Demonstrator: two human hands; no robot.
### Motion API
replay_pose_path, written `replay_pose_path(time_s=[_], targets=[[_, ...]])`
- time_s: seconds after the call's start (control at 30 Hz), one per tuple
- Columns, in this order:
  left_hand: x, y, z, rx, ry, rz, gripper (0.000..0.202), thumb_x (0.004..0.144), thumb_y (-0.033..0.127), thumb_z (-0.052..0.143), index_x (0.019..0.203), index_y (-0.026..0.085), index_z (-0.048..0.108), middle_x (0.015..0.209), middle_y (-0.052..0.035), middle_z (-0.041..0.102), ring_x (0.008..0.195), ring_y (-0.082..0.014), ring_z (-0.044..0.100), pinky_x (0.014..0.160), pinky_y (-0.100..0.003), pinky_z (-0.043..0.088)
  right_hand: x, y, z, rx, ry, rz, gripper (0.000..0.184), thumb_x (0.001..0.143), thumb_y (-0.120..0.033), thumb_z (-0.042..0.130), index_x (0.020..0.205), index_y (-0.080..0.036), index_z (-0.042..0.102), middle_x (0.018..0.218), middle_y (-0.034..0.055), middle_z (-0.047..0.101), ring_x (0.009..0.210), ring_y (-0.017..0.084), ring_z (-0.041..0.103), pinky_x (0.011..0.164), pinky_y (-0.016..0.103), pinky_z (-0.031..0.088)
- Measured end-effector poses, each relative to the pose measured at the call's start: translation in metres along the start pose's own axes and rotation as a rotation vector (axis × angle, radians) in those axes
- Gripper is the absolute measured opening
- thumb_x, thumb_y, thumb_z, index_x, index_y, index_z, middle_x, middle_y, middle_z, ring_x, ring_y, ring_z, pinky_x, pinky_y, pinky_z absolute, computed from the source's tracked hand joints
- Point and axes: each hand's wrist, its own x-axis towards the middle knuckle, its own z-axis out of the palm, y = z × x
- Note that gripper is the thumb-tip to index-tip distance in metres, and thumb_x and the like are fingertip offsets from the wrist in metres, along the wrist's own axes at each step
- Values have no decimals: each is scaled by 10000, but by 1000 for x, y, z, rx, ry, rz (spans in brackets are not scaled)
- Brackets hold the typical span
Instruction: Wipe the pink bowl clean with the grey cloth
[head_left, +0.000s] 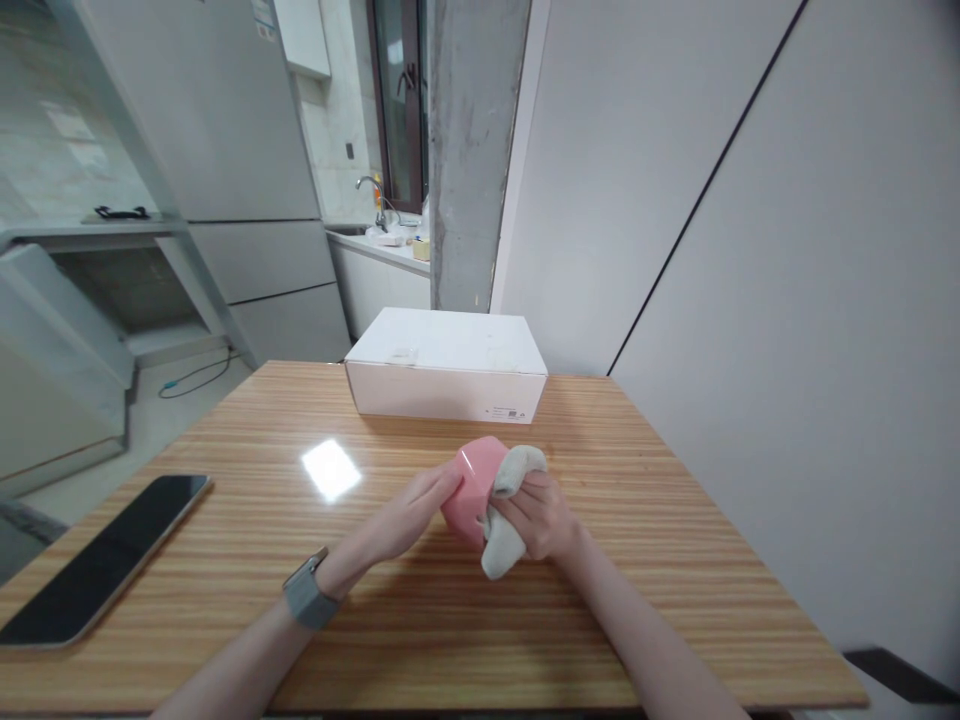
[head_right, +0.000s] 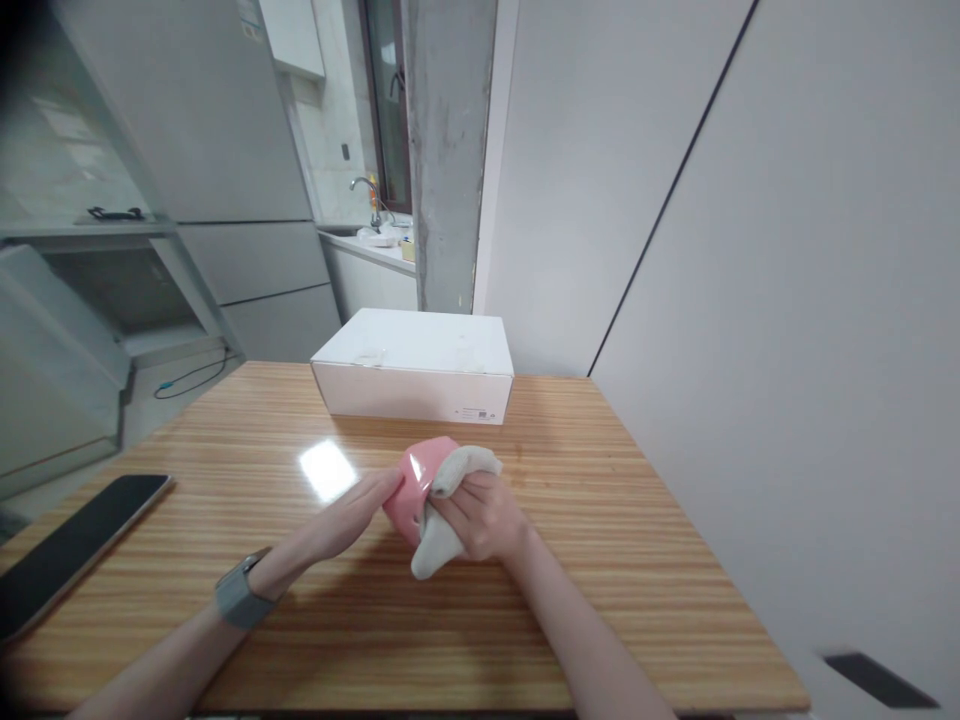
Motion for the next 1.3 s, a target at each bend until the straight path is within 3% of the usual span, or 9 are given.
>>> replay_pose_path(time_s=[0.13, 0.3, 0.43, 0.57, 0.7, 0.83, 1.0, 1.17, 1.3], targets=[[-2, 5, 3, -34, -10, 19, 414, 935, 415, 400, 1248, 196, 562, 1271, -60, 590, 1166, -227, 508, 1051, -349, 321, -4, -1, 4, 44, 51, 140, 324, 907, -303, 362, 1061, -115, 576, 802, 109, 659, 725, 232, 610, 662, 378, 462], [-4, 2, 7, -214, -98, 17, 428, 892, 339, 521, 1304, 228, 486, 1308, -69, 547, 1211, -221, 474, 1043, -349, 332, -6, -2, 7, 129, 154, 330, 302, 899, -334, 335, 945, -170, 584, 781, 89, 654, 703, 229, 608, 652, 387, 450], [2, -7, 10, -477, 0, -8, 323, 817, 368, 608, 1087, 194, 573, 1092, -61, 632, 964, -190, 585, 853, -305, 448, -1, -5, 4, 34, 151, 149, 328, 915, -290, 333, 946, -107, 604, 740, 110, 656, 665, 223, 604, 627, 373, 468], [7, -13, 6, -494, 167, -120, 378, 896, 486, 398, 769, 183, 586, 760, -8, 635, 741, -148, 570, 760, -293, 457, 9, -16, 2, -89, 45, -152, 260, 891, -112, 381, 870, -77, 638, 668, 72, 645, 576, 158, 570, 596, 293, 473], [5, -16, 2, -346, 154, -269, 369, 841, 498, 494, 880, 172, 660, 986, -42, 684, 979, -206, 578, 957, -342, 395, 14, -21, 3, -89, -2, -252, 287, 900, -86, 370, 809, -81, 643, 664, 59, 641, 557, 135, 560, 620, 270, 480], [5, -25, 4, -243, 118, -250, 431, 885, 484, 436, 1067, 160, 654, 1213, -48, 629, 1167, -215, 505, 1082, -355, 268, 11, -12, 0, -33, -73, -185, 337, 919, -114, 309, 821, -95, 632, 627, 55, 625, 542, 149, 552, 611, 291, 481], [4, -20, 7, -114, 85, -113, 505, 923, 512, 343, 1010, 148, 682, 1077, -66, 689, 1049, -240, 563, 1030, -393, 330, 7, 1, -5, -2, -58, -59, 281, 905, -152, 355, 990, -72, 610, 727, 99, 674, 656, 194, 612, 650, 331, 495], [-2, 0, 9, -147, 20, 29, 402, 915, 422, 443, 1205, 188, 595, 1293, -66, 577, 1216, -234, 474, 1087, -361, 276, -2, 7, -3, -13, 58, 98, 347, 920, -302, 332, 1034, -103, 592, 774, 110, 677, 665, 220, 619, 622, 369, 489], [-3, -4, 11, -241, -30, 2, 405, 865, 347, 552, 1250, 221, 553, 1303, -51, 565, 1260, -246, 429, 1073, -366, 293, -7, 6, -2, -51, 81, 73, 341, 916, -290, 346, 1030, -92, 599, 745, 114, 671, 644, 227, 621, 596, 373, 480]])
